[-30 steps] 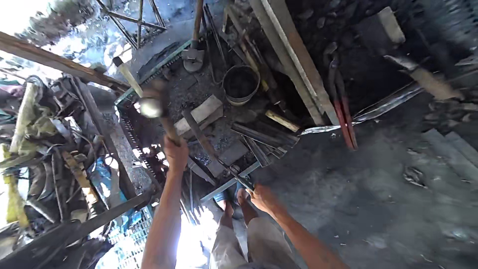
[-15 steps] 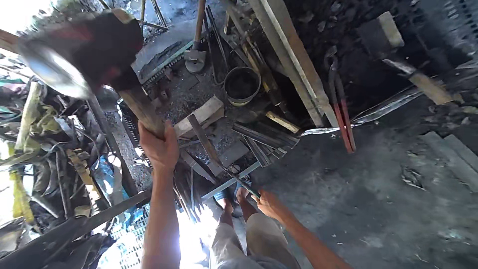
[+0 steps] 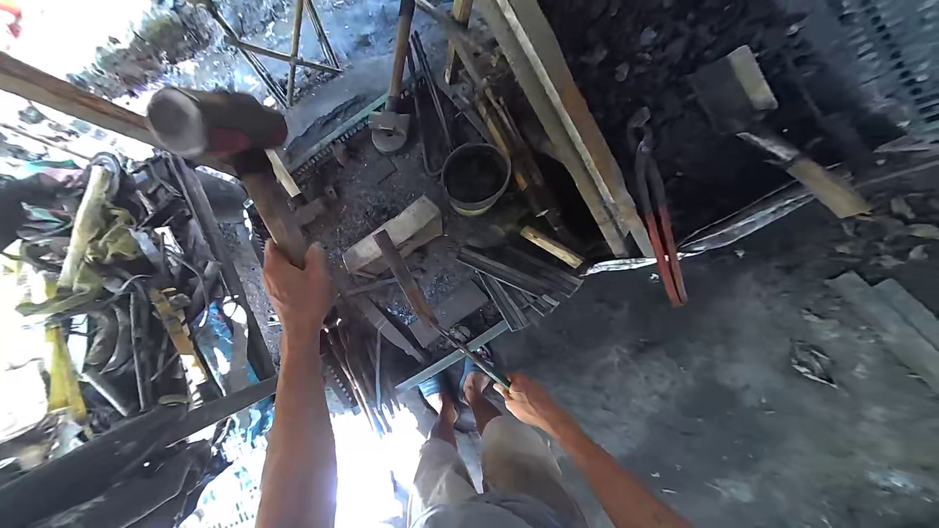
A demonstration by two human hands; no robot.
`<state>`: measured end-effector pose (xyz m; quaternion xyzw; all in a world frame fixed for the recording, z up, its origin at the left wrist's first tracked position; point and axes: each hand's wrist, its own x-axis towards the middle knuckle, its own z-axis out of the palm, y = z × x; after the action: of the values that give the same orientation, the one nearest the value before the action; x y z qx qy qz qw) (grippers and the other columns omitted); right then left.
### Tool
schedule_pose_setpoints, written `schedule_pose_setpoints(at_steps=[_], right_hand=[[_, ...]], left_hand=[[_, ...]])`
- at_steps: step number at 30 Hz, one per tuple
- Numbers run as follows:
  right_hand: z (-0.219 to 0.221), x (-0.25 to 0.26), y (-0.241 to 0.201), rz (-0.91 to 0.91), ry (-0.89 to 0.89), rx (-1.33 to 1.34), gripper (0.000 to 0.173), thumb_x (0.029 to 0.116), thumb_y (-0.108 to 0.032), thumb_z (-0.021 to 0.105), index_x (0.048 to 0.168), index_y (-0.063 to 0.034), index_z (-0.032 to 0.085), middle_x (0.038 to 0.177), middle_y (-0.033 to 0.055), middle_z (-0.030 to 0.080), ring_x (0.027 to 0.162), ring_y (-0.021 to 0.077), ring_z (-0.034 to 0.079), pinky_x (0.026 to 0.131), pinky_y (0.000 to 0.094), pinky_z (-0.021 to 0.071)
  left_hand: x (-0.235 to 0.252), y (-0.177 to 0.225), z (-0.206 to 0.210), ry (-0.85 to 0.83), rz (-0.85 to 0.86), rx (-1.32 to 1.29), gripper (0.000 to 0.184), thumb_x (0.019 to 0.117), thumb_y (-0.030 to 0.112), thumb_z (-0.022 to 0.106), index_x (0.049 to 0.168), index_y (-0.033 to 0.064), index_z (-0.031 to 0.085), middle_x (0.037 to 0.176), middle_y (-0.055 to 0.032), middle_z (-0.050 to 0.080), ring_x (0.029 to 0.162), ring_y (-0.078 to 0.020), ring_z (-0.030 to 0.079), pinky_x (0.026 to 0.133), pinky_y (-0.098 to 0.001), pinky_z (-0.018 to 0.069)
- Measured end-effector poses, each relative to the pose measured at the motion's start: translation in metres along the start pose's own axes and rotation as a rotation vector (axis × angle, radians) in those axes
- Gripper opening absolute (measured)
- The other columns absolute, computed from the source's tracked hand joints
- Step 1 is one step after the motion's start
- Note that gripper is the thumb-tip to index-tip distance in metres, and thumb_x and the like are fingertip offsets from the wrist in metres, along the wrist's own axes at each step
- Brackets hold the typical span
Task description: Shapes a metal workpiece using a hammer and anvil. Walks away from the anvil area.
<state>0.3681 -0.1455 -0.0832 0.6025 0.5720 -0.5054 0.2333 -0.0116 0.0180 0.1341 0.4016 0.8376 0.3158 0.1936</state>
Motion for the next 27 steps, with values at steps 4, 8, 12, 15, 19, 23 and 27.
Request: schedule_pose_setpoints(at_steps=[4, 8, 12, 15, 19, 23, 27], right_hand=[[0.010, 0.000, 0.001, 0.027, 0.003, 0.006, 0.049, 0.1052, -0.049, 0.048, 0.116, -0.0051, 0.067, 0.105, 0.0196, 0.070, 0.102, 0.0367, 0.069, 0.088, 0.0585, 0.0546], [0.004, 0.023, -0.020, 0.035, 0.043, -0.011, 0.050, 0.1045, -0.050, 0.047, 0.118, -0.0055, 0.066, 0.108, 0.0195, 0.071, 0.104, 0.0375, 0.069, 0.087, 0.0598, 0.0548], [-0.038, 0.059, -0.077, 0.057, 0.109, -0.056, 0.047, 0.1035, -0.042, 0.048, 0.126, -0.0025, 0.059, 0.114, 0.0230, 0.068, 0.105, 0.0412, 0.069, 0.084, 0.0615, 0.0561], [-0.066, 0.068, -0.107, 0.100, 0.140, -0.113, 0.044, 0.1024, -0.039, 0.050, 0.128, -0.0033, 0.057, 0.119, 0.0225, 0.067, 0.108, 0.0403, 0.069, 0.083, 0.0602, 0.0566], [-0.077, 0.063, -0.114, 0.128, 0.155, -0.164, 0.045, 0.1017, -0.039, 0.050, 0.128, -0.0035, 0.056, 0.122, 0.0219, 0.067, 0.109, 0.0399, 0.069, 0.083, 0.0587, 0.0571], [-0.081, 0.061, -0.117, 0.131, 0.155, -0.199, 0.044, 0.1027, -0.040, 0.048, 0.127, -0.0036, 0.056, 0.122, 0.0207, 0.067, 0.110, 0.0380, 0.069, 0.083, 0.0575, 0.0573], [-0.089, 0.051, -0.121, 0.098, 0.150, -0.210, 0.043, 0.1004, -0.035, 0.053, 0.127, -0.0019, 0.057, 0.125, 0.0226, 0.065, 0.113, 0.0403, 0.067, 0.085, 0.0601, 0.0560]], left_hand=[[-0.013, 0.006, 0.024, 0.084, 0.093, -0.033, 0.040, 0.0991, 0.032, 0.062, 0.128, 0.0054, 0.055, 0.082, -0.0086, 0.067, 0.061, -0.0216, 0.069, 0.057, -0.0472, 0.0619], [-0.049, -0.060, 0.083, -0.048, -0.014, -0.051, 0.035, 0.0956, 0.031, 0.067, 0.123, 0.0103, 0.061, 0.077, -0.0082, 0.068, 0.059, -0.0229, 0.067, 0.055, -0.0484, 0.0587], [-0.072, -0.102, 0.103, -0.206, -0.112, -0.058, 0.027, 0.0928, 0.029, 0.069, 0.112, 0.0098, 0.065, 0.069, -0.0031, 0.067, 0.053, -0.0177, 0.066, 0.053, -0.0420, 0.0605], [-0.076, -0.094, 0.091, -0.166, -0.006, -0.004, 0.028, 0.0894, 0.029, 0.071, 0.110, 0.0095, 0.067, 0.067, -0.0002, 0.065, 0.053, -0.0131, 0.064, 0.052, -0.0378, 0.0583], [-0.074, -0.054, 0.082, -0.063, 0.096, 0.001, 0.032, 0.0904, 0.023, 0.069, 0.117, 0.0073, 0.061, 0.071, -0.0017, 0.064, 0.055, -0.0131, 0.063, 0.052, -0.0366, 0.0572], [-0.060, -0.081, 0.130, -0.082, -0.003, 0.107, 0.032, 0.0964, 0.019, 0.062, 0.122, 0.0017, 0.055, 0.072, -0.0113, 0.063, 0.061, -0.0252, 0.065, 0.057, -0.0461, 0.0557], [-0.036, -0.108, 0.147, -0.418, -0.305, 0.281, 0.037, 0.0957, 0.023, 0.062, 0.125, 0.0014, 0.058, 0.099, -0.0230, 0.069, 0.091, -0.0396, 0.071, 0.077, -0.0601, 0.0574]])
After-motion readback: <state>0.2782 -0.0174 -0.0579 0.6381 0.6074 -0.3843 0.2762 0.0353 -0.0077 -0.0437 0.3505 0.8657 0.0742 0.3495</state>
